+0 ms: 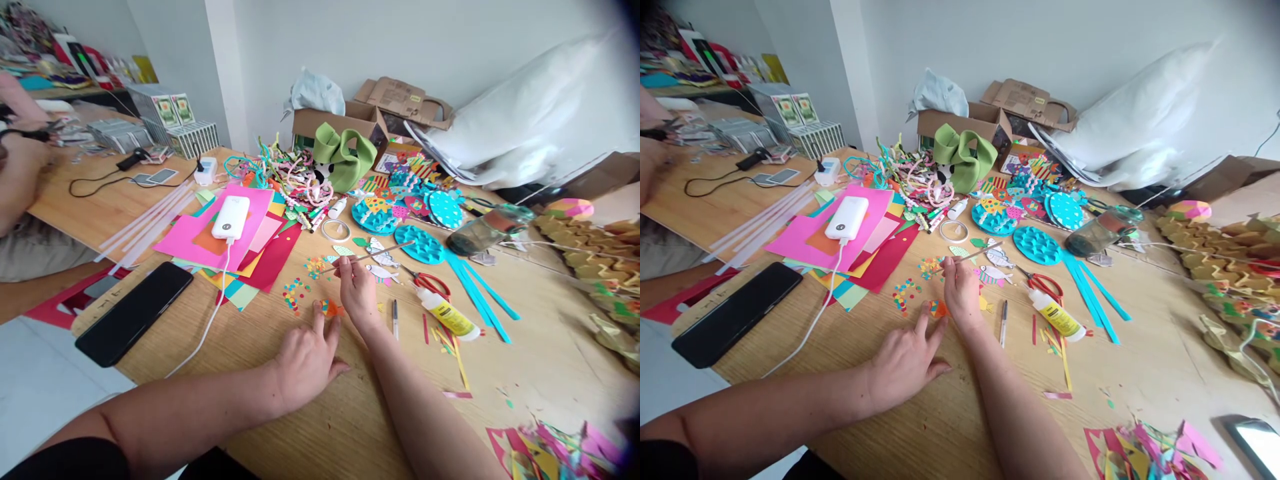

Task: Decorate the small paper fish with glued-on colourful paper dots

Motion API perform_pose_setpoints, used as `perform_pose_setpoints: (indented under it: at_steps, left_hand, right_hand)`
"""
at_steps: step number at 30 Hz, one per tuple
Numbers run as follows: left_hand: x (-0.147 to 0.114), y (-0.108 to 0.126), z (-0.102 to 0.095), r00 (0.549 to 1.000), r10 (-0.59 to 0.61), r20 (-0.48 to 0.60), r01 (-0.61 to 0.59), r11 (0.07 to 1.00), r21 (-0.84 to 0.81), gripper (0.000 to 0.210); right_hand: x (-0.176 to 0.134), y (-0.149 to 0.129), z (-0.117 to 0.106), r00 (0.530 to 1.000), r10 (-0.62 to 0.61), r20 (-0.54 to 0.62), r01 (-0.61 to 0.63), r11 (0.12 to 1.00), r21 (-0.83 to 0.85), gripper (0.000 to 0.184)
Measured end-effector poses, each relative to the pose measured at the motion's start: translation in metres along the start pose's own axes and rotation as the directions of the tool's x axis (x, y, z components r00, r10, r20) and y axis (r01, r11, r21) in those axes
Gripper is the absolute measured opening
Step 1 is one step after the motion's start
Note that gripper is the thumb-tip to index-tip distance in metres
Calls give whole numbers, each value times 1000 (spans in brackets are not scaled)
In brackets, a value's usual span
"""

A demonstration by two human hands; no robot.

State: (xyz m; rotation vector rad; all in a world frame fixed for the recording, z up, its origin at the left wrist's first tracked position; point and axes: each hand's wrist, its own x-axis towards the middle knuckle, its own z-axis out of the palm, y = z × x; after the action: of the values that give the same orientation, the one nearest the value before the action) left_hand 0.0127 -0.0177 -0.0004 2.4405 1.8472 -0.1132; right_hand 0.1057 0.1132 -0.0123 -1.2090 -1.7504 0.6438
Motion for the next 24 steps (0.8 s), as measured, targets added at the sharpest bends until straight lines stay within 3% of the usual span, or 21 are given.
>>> perform_pose_setpoints:
  at_steps: [6,12,24]
  left_hand:
    - [0,-1,-1,1000,8,1,-8,1000,-11,76]
    - [1,-1,1,1000,5,-7,-5,999,-41,76]
    - [-1,0,3,999,4,-37,-5,999,-35,76]
  right_hand:
    - [0,-1,-2,999,-26,-43,26,1000,-11,47]
    - [-1,-1,2,996,-72,55,73,997,-20,41]
    - [0,0,10,987,-96,128,101,994,-30,37]
